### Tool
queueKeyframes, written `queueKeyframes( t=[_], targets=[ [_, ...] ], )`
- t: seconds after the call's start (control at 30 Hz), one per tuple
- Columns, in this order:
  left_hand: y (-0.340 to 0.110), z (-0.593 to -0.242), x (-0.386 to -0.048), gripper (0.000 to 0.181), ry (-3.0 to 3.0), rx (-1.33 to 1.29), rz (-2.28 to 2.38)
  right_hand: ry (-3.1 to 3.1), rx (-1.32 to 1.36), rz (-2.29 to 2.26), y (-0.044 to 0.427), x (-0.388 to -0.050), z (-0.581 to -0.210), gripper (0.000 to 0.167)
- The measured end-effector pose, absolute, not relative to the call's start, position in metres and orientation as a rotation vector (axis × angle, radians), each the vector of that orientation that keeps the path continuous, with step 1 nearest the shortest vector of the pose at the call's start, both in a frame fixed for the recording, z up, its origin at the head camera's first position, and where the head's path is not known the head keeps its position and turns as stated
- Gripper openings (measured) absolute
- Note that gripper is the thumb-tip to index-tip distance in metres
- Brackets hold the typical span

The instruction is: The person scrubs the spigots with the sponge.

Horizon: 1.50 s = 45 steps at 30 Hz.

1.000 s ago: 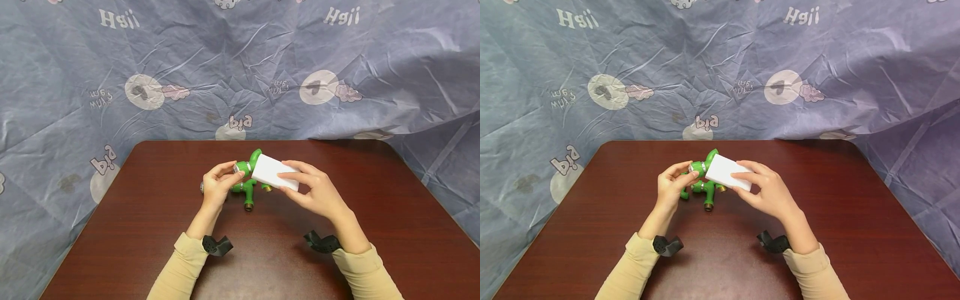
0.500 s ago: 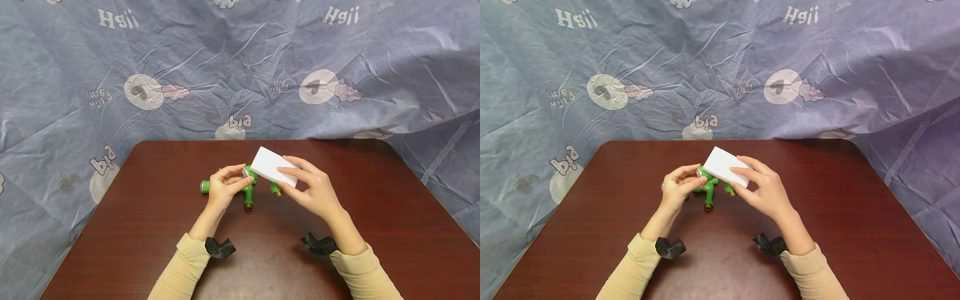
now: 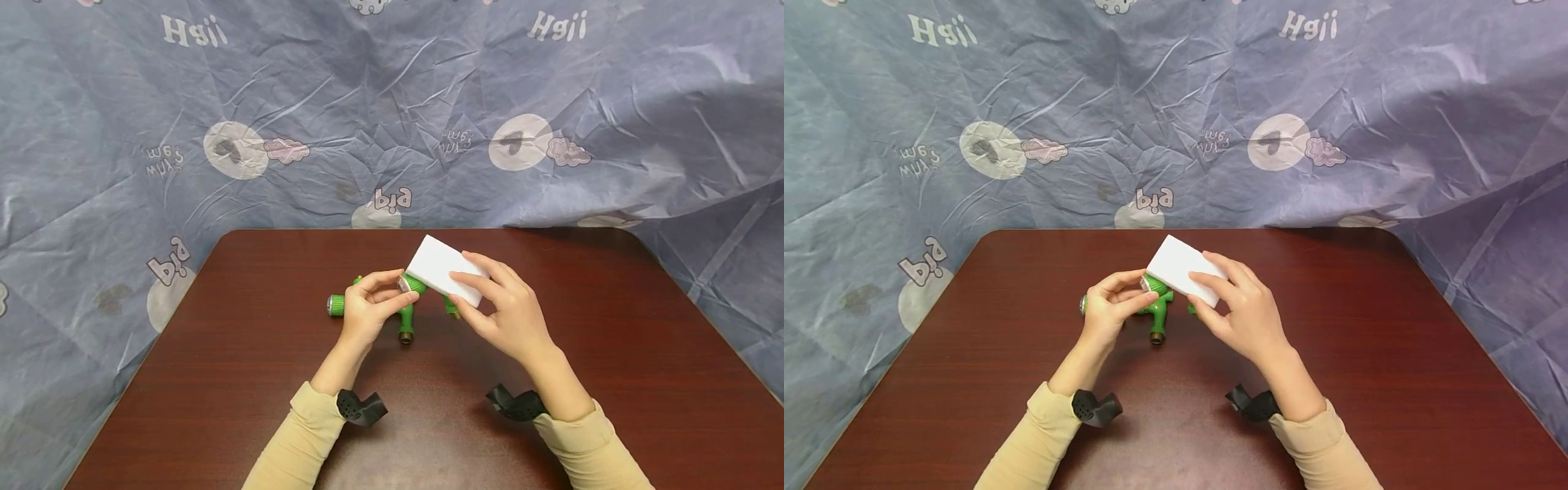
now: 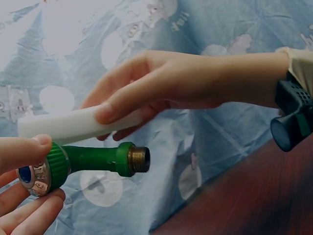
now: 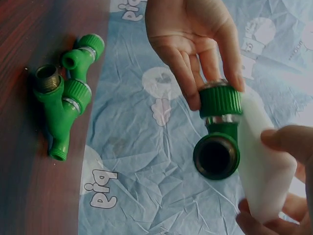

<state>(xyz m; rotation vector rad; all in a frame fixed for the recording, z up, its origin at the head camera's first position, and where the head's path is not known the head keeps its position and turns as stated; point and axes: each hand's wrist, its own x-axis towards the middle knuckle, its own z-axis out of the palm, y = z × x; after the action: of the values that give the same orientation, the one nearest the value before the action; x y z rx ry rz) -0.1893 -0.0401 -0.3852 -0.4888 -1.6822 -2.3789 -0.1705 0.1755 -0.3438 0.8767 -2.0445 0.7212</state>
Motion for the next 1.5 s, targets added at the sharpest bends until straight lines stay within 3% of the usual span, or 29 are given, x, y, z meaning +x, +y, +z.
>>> queueKeyframes(
  t=[0.4,0.57,0.7,0.93,1.2,1.5],
  targets=[
    [-0.048,-0.382,-0.194,0.041,-1.529,-0.341,-2.471,-2.064,1.027,0.684,0.188,-0.173,-0.338,0.025],
    [-0.05,-0.38,-0.194,0.04,-1.549,-0.294,-2.459,-2.07,0.915,0.691,0.193,-0.175,-0.338,0.026],
    [-0.051,-0.379,-0.194,0.04,-1.533,-0.307,-2.468,-2.044,0.835,0.765,0.192,-0.175,-0.339,0.028],
    [-0.053,-0.378,-0.195,0.043,-1.509,-0.346,-2.471,-2.085,1.011,0.813,0.193,-0.175,-0.338,0.031],
    [-0.052,-0.378,-0.194,0.039,-1.511,-0.336,-2.478,-1.998,0.79,0.891,0.195,-0.178,-0.339,0.029],
    [-0.04,-0.384,-0.19,0.037,-1.613,-0.477,-2.444,-1.991,0.923,0.879,0.165,-0.171,-0.348,0.028]
  ],
)
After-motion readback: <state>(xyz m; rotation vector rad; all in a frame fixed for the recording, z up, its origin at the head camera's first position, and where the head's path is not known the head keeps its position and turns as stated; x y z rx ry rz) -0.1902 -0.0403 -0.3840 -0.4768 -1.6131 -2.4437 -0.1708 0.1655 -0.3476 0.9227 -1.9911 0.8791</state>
